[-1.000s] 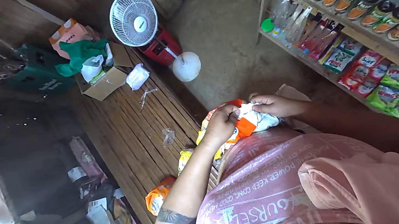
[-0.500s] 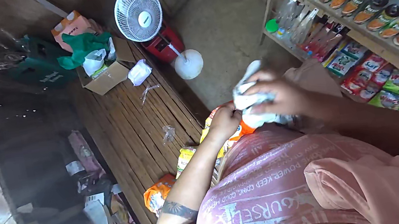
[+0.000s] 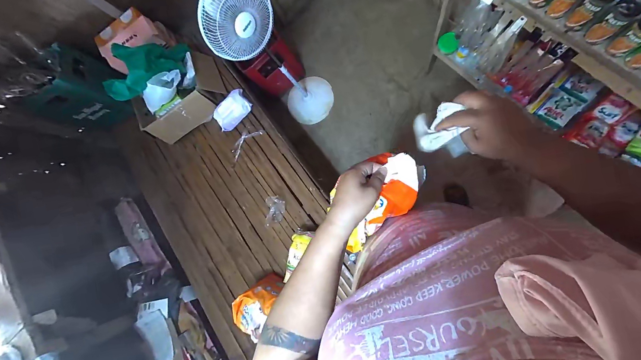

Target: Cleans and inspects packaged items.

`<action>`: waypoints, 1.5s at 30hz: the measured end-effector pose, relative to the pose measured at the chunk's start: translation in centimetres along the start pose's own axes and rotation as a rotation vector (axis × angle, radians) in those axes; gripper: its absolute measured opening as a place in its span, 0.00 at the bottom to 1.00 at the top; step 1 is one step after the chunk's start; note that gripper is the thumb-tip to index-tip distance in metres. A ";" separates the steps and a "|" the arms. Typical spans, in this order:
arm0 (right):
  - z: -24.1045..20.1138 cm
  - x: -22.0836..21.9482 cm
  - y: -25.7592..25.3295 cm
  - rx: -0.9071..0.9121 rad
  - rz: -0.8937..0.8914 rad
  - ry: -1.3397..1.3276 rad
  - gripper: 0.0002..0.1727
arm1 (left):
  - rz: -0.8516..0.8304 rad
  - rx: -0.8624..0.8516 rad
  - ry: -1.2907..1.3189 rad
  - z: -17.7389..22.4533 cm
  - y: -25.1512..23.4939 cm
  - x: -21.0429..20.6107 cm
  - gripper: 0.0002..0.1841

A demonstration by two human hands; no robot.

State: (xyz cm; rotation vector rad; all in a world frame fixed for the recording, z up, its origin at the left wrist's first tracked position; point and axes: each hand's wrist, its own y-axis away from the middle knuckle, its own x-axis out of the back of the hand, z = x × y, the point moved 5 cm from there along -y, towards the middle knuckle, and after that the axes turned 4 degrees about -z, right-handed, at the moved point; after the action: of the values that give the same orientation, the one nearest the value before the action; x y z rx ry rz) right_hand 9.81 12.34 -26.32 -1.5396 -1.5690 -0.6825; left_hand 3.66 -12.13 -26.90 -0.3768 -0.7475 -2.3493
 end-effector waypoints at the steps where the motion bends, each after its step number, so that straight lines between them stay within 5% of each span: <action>1: -1.6 0.4 -0.1 0.049 0.083 -0.032 0.20 | 0.002 0.004 -0.028 0.1 0.0 -0.3 0.14; 4: -6.1 -1.8 0.4 0.263 0.132 -0.107 0.22 | -0.009 0.007 -0.039 0.6 -0.4 -0.7 0.14; 7: -4.8 -6.0 1.7 0.373 0.023 -0.018 0.23 | 0.041 0.015 0.027 0.5 -0.3 0.2 0.13; 11: 1.0 -5.8 1.8 -0.038 -0.279 0.006 0.17 | 0.128 0.006 -0.030 0.4 0.5 1.6 0.13; 15: 2.3 -1.5 0.6 -0.175 -0.224 -0.064 0.26 | 0.139 -0.006 -0.140 0.5 0.7 1.3 0.13; 20: -3.3 1.7 -0.8 0.128 0.102 -0.265 0.26 | 0.071 0.004 -0.204 0.5 0.4 -0.4 0.15; 24: -7.6 -4.1 -0.1 0.308 0.006 -0.334 0.31 | 0.085 -0.052 -0.032 1.7 0.6 -0.7 0.08; 31: -5.9 -7.2 3.0 0.634 0.246 -0.218 0.18 | 0.077 0.032 0.177 0.8 1.6 -0.3 0.12; 33: -5.1 -7.0 3.3 0.609 0.186 -0.197 0.18 | 0.089 0.054 0.161 0.6 1.8 -0.1 0.14; 36: -3.6 -5.4 2.4 0.332 -0.133 -0.102 0.19 | 0.093 0.045 0.138 -0.6 1.2 0.0 0.13; 38: -3.0 -3.6 2.0 0.214 -0.115 -0.084 0.19 | 0.103 0.032 0.125 -0.9 1.2 0.1 0.12; 42: -6.6 -0.7 2.2 0.453 0.253 -0.135 0.16 | 0.093 0.009 0.110 -0.4 0.9 -0.4 0.12; 45: -7.1 -4.0 2.3 0.571 0.118 -0.109 0.19 | 0.078 -0.013 0.099 0.2 0.8 -0.4 0.12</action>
State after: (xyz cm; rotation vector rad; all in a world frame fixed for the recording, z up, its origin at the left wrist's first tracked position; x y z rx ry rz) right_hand 13.04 4.48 -26.32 -1.2348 -1.5608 -0.0646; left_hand 4.49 -12.37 -26.58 -0.2884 -0.6591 -2.2829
